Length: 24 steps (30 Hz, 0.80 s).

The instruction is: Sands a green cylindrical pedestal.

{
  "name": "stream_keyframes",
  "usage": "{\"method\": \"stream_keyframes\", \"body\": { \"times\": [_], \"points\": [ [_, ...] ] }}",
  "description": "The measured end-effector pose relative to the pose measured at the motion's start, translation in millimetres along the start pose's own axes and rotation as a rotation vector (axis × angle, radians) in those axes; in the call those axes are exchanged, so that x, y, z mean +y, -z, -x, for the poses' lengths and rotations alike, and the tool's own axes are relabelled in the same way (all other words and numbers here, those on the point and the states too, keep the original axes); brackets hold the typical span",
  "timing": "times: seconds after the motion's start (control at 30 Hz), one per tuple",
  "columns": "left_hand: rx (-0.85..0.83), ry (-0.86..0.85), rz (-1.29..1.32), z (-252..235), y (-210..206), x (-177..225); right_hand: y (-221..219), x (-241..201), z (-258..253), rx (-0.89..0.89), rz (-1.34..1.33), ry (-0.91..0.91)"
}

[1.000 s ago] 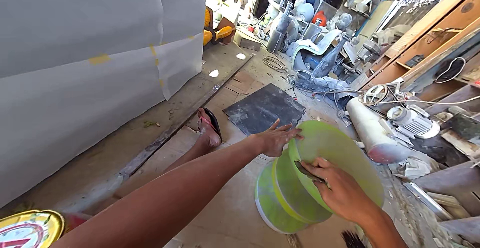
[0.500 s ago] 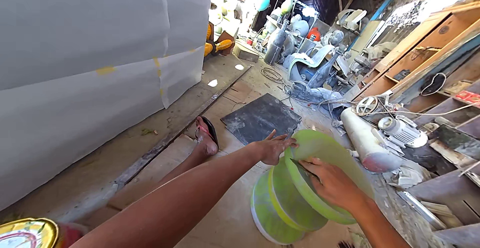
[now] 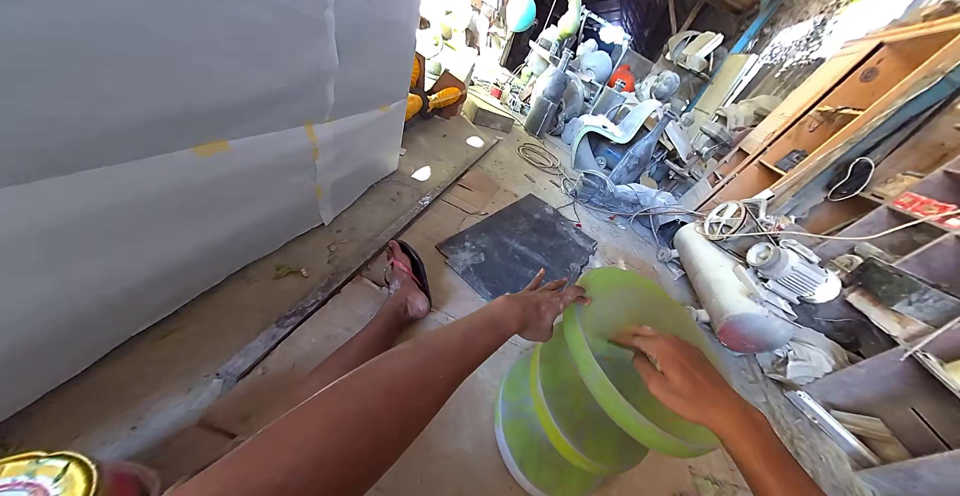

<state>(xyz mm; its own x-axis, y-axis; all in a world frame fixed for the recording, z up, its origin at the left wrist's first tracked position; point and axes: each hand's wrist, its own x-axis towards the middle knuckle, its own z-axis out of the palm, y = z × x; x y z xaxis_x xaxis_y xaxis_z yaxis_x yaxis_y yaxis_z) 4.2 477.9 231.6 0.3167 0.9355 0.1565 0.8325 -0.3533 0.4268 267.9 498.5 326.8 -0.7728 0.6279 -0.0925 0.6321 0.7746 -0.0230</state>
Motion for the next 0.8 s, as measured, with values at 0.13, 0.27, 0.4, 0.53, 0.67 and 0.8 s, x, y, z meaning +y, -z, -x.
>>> {"method": "stream_keyframes", "body": {
  "times": [0.13, 0.27, 0.4, 0.53, 0.67, 0.8],
  "points": [
    [-0.014, 0.015, -0.012, 3.1, 4.8, 4.8, -4.6, 0.4, -25.5, -0.040, -0.120, -0.031],
    [-0.063, 0.021, 0.010, 2.7, 6.9, 1.0, -8.4, -14.9, -17.8, -0.114, -0.087, -0.046],
    [-0.068, 0.021, 0.011, 1.0, 7.0, 0.2, -9.4, -29.0, -5.8, -0.158, -0.017, -0.072],
    [-0.064, 0.022, 0.018, 1.3, 5.1, -1.9, -15.1, -27.5, 6.5, -0.141, -0.039, -0.047],
    [-0.062, 0.032, 0.032, 6.4, 11.8, 6.4, -13.5, -23.6, 11.9, -0.158, -0.028, 0.009],
    [-0.080, 0.034, 0.045, 7.3, 16.9, 11.0, 11.7, -14.8, -2.4, -0.219, -0.037, 0.045]
  ]
}}
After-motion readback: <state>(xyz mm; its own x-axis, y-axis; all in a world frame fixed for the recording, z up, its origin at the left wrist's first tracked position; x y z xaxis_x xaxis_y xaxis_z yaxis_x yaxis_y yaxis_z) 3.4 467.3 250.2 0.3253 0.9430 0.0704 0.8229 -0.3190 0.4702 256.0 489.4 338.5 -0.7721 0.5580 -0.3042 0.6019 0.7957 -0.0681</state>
